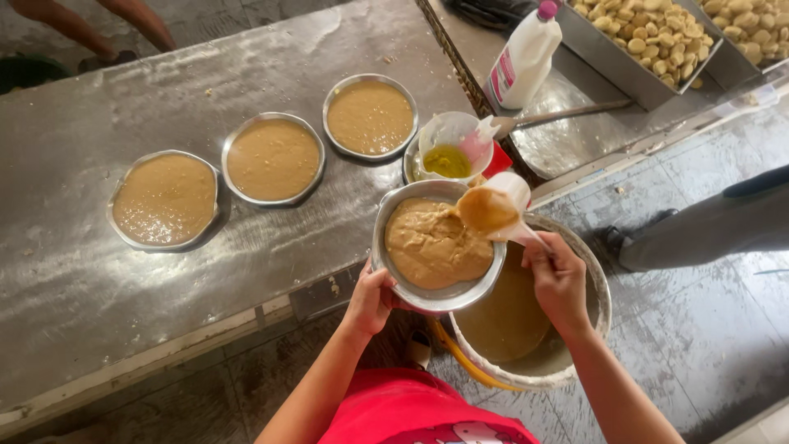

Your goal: The person uses a measuring cup to scoop batter from a large bucket and pour it into several round metal cake pans arranged on a stainless steel table.

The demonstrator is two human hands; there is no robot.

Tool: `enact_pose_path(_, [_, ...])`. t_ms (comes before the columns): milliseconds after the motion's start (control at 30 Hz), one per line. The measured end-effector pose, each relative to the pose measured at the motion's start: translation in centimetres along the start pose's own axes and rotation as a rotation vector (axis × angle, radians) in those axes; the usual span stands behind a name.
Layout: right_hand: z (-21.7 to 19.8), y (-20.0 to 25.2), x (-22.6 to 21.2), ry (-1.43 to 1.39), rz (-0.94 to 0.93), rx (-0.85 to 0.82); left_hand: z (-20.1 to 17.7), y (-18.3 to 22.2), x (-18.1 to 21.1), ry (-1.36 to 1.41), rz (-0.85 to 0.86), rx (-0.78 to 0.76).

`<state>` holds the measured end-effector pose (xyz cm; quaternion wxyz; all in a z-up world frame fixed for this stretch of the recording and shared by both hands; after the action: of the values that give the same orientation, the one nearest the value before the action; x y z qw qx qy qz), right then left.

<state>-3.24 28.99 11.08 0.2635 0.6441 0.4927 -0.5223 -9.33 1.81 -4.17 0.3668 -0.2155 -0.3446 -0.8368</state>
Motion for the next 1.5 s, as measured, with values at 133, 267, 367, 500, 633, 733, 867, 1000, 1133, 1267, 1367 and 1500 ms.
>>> enact_pose_path(133, [1.3, -1.3, 2.0, -0.781, 0.334, 0.0, -0.5, -0.3, 0.7, -0.03, 0.017, 0.002])
enact_pose_path(267, [2.8, -2.3, 1.8, -1.11, 0.51, -0.086, -0.6, -0.1, 1.3, -0.026, -0.009, 0.028])
enact_pose_path(367, [4.0, -3.2, 1.7, -1.201, 0.661, -0.146, -0.8, 0.2, 1.8, -0.021, -0.008, 0.024])
enact_pose_path(500, [5.7, -4.2, 1.4, -1.204, 0.683, -0.249, -1.6, 0.3, 2.2, -0.003, -0.01, 0.034])
enact_pose_path(633, [6.4, -5.7, 1.7, -1.16, 0.667, -0.28, -2.2, 0.7, 3.0, 0.008, 0.028, 0.015])
enact_pose_path(733, [7.6, -6.8, 1.0, -1.164, 0.677, -0.375, -3.0, 1.0, 3.5, 0.004, 0.045, 0.03])
enact_pose_path(867, [7.3, -7.9, 2.0, -0.942, 0.629, -0.22, -4.0, 1.5, 4.4, 0.011, 0.078, 0.056])
enact_pose_path(1000, [6.9, -11.7, 2.8, -0.958, 0.52, -0.219, -5.2, 2.2, 5.3, 0.044, 0.119, 0.087])
enact_pose_path(1133, [5.2, -17.3, 3.7, -0.529, 0.36, -0.1, -7.2, 3.2, 6.3, 0.039, 0.152, 0.157])
enact_pose_path(1267, [9.2, -20.5, 4.9, 0.325, -0.054, -0.237, -9.4, 4.1, 6.2, 0.064, 0.157, 0.216])
enact_pose_path(1367, [14.0, -21.6, 9.4, 0.763, -0.235, -0.364, -11.5, 4.5, 5.9, 0.073, 0.217, 0.198])
enact_pose_path(1500, [17.7, -23.5, 15.0, 0.943, -0.281, -0.404, -13.5, 5.3, 5.3, 0.069, 0.232, 0.237])
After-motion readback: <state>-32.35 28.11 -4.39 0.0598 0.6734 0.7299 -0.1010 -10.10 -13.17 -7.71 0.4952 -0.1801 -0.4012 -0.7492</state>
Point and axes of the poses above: each hand's wrist, its own y-axis away from the middle knuckle, its own z-axis out of the palm, x = y × z, the point moved 9 cm from there along -y, towards the middle knuckle, and after that the axes turned 5 degrees about -y, right-handed, at the moved point
